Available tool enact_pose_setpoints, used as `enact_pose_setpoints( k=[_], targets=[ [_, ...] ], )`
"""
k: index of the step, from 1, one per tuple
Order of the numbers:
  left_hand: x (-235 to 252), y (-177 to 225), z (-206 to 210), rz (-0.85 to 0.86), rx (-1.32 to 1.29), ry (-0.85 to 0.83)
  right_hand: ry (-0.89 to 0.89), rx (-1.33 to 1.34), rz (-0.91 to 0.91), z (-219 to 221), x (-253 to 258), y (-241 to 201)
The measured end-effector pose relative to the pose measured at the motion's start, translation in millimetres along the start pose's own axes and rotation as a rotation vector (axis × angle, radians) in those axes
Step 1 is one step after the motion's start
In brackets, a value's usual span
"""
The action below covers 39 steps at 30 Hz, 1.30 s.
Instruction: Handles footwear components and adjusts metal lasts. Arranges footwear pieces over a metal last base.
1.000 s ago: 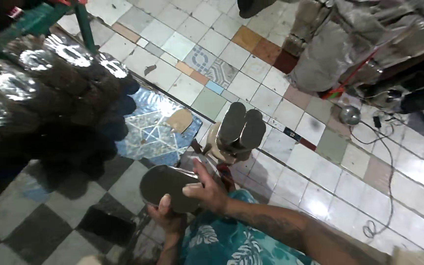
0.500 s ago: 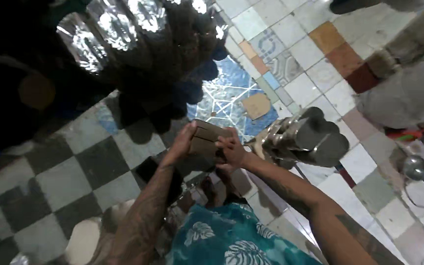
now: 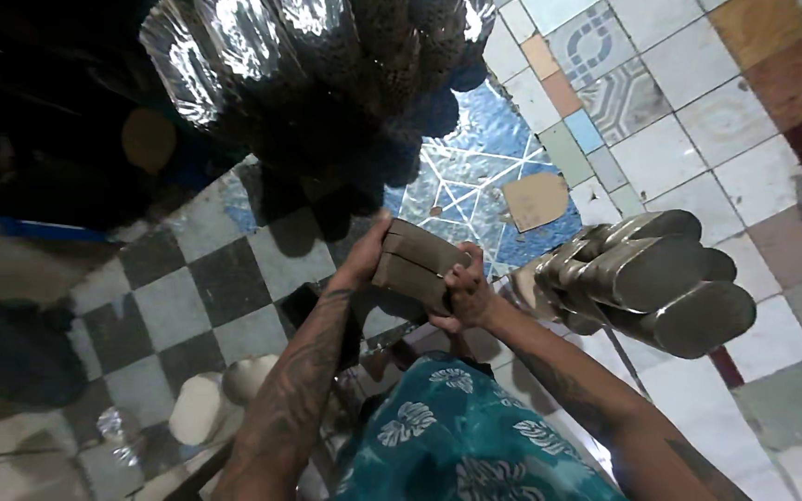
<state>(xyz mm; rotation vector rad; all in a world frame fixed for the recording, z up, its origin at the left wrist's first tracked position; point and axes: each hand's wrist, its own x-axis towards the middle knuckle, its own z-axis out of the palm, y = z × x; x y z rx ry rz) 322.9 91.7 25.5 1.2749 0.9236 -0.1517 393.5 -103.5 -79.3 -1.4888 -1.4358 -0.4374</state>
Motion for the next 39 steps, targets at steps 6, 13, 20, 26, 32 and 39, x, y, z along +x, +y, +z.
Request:
enact_pose_setpoints(
  k=[6, 13, 20, 26, 32, 39],
  targets=[
    [-11, -5, -9, 0.101, -0.073, -0.118, -0.091, -0.08, 0.046, -5, 8, -16],
    [-183, -39, -109, 0.058, -0.195, 0.059, -0.344, 0.492, 0.477, -5, 103, -165],
    [-287, -140, -212, 0.517, -0.38, 0.357, -0.522, 1.087, 1.273, 114, 149, -264],
    [-263, -177, -235, 0.535, -0.442, 0.418, -0.574, 0.981, 1.199, 151, 142, -275],
    [-237, -210, -239, 0.528, -0.421, 0.402, -0.637, 0.873, 1.226, 169, 113, -265],
    [-273, -230, -214, 0.208, -0.913, 0.559, -0.723, 0.797, 1.289, 163, 121, -267]
  ],
)
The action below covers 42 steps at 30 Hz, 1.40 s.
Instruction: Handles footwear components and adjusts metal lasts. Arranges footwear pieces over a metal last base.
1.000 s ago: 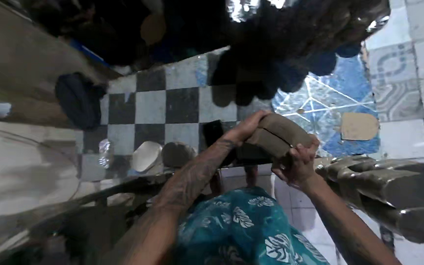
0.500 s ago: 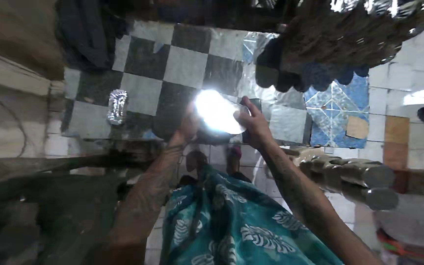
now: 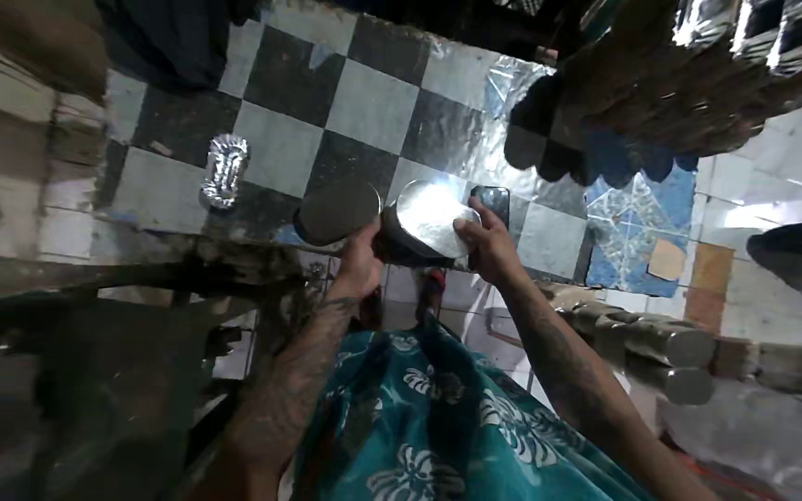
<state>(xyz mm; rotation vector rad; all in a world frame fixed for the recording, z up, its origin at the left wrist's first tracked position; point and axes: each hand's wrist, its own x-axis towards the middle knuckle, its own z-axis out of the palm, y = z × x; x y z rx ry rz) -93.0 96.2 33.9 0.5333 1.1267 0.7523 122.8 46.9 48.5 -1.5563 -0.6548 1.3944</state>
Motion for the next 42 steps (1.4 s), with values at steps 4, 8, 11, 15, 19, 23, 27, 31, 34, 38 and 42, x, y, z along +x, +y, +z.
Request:
enact_pose_setpoints(
  k=[4, 8, 11, 15, 19, 23, 27, 31, 34, 38, 42],
  targets=[
    [9, -10, 14, -0.265, -0.247, 0.206, 0.003, 0.048, 0.017, 7, -2, -6],
    [7, -6, 19, -0.309, -0.264, 0.252, 0.01, 0.059, 0.012, 18, -4, -10],
    [12, -9, 17, -0.313, -0.282, 0.234, 0.022, 0.052, 0.013, 26, -3, -9],
    [15, -23, 16, -0.234, -0.293, 0.234, 0.024, -0.031, 0.032, 13, -5, -12],
    [13, -64, 25, 0.314, -0.094, 0.339, -0.051, -0.075, -0.185, -6, 41, -24],
    [34, -82, 46, 0.655, -0.216, 0.354, -0.508, -0.305, -0.226, 18, 117, -31],
    [47, -84, 52, 0.688, -0.261, 0.377, -0.765, -0.192, -0.062, 29, 133, -26],
    [47, -83, 57, 0.791, -0.271, 0.338, -0.775, -0.068, 0.015, 24, 129, -21],
    [48, -82, 62, 0.773, -0.228, 0.337, -0.77, -0.126, -0.07, 25, 126, -18],
    [42, -86, 60, 0.724, -0.198, 0.33, -0.741, -0.251, -0.117, 33, 120, -19],
    [5, -70, 58, 0.721, -0.121, 0.263, -0.268, -0.095, -0.311, 22, 99, -30]
  ],
)
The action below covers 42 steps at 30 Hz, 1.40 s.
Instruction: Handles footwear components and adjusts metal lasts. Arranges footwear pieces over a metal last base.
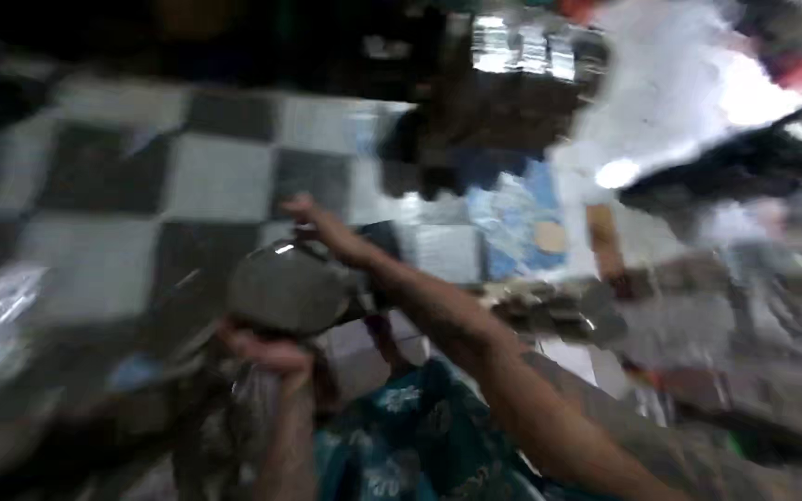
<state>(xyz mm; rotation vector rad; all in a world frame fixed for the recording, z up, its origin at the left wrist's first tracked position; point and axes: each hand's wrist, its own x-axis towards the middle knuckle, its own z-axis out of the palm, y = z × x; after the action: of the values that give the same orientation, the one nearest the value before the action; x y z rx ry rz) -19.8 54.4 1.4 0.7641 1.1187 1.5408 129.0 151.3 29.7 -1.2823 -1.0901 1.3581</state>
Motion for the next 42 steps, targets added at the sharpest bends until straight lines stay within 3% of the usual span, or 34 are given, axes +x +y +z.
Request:
enact_pose_setpoints(
  k=[3, 6, 8, 10, 12, 14, 16, 20, 24, 28, 31, 33, 38, 42],
  targets=[
    [-28, 27, -39, -0.006, 0.424, -0.283, 0.397, 0.046, -0.098, -45, -78, -38],
    [-55, 37, -89, 0.072, 0.899, -0.692, 0.578, -0.041, -0.095, -78, -204, -59],
    [-78, 45, -93, -0.034, 1.079, -0.915, 0.657, -0.178, -0.064, -95, -295, -45],
    [-99, 39, -77, -0.146, 1.151, -1.144, 0.871, -0.278, -0.041, -117, -383, -14],
    [-123, 17, -47, -0.199, 1.161, -1.308, 1.275, -0.227, 0.037, -149, -463, 29],
    [-158, -9, 5, -0.213, 1.148, -1.396, 1.627, 0.07, 0.192, -196, -531, 78],
    [-200, -40, 63, -0.211, 1.08, -1.481, 1.738, 0.396, 0.2, -246, -576, 131],
    [-282, -59, 160, -0.314, 0.97, -1.656, 1.72, 0.583, 0.068, -314, -581, 197],
    [-308, -73, 174, -0.32, 0.955, -1.752, 1.654, 0.73, -0.121, -338, -559, 198],
    [-310, -73, 173, -0.431, 1.127, -1.642, 1.659, 0.758, -0.164, -337, -557, 200],
    [-317, -77, 229, -0.46, 1.18, -1.668, 1.634, 0.767, -0.136, -336, -560, 202],
    [-321, -107, 285, -0.431, 1.082, -1.694, 1.613, 0.744, -0.082, -335, -563, 197],
    [-357, -238, 396, -0.446, 0.645, -1.87, 1.668, 0.713, -0.066, -338, -557, 198],
    [-382, -266, 403, -0.829, 0.707, -1.931, 1.649, 0.747, -0.114, -337, -560, 203]
  ],
)
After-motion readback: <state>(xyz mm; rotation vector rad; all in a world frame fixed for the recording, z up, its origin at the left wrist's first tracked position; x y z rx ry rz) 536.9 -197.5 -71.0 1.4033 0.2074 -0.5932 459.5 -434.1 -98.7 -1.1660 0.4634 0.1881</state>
